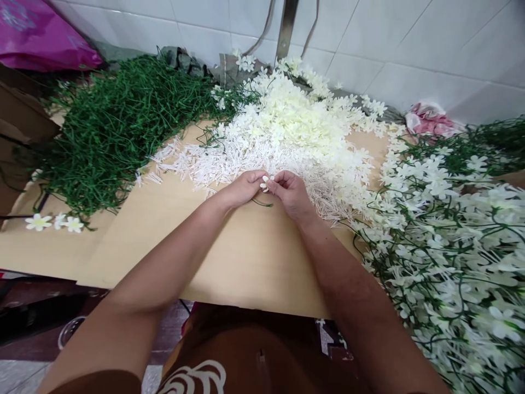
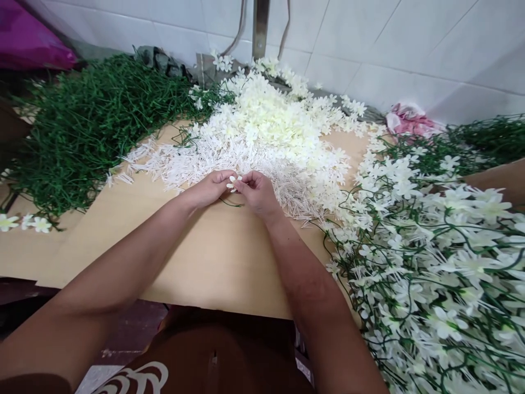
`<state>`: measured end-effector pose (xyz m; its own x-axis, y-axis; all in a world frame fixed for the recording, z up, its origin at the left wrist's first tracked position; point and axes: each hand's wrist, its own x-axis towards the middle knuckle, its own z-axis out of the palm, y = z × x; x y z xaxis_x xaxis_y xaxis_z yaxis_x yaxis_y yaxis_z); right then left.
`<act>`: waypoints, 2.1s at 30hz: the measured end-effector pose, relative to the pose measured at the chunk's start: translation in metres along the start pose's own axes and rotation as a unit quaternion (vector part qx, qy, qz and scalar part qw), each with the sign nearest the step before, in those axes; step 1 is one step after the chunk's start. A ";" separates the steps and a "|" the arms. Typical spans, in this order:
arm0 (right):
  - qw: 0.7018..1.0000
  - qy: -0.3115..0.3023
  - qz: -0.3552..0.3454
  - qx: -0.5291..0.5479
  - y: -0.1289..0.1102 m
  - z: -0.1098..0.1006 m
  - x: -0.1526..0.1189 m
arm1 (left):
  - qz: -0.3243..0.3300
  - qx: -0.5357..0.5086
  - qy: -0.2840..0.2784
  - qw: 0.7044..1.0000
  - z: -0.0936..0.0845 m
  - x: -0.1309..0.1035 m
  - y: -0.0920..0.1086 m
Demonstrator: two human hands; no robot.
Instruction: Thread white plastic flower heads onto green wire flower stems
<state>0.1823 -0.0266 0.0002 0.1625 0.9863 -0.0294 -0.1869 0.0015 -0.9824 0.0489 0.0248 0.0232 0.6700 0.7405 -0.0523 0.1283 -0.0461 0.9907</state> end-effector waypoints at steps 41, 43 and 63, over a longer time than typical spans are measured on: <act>0.854 0.140 -0.136 -0.483 -0.020 -0.031 0.000 | 0.081 0.269 0.263 0.923 -0.033 0.001 -0.009; 0.876 0.149 -0.138 -0.437 -0.022 -0.031 -0.003 | 0.070 0.186 0.244 0.949 -0.028 0.004 -0.010; 0.977 0.050 -0.147 -0.144 -0.024 -0.024 -0.016 | 0.128 0.154 0.131 0.971 0.017 -0.001 0.003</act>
<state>0.2074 -0.0463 0.0195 0.2640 0.9294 0.2580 0.1609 0.2213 -0.9618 0.0614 0.0128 0.0242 0.5049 0.8218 0.2640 0.2224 -0.4194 0.8801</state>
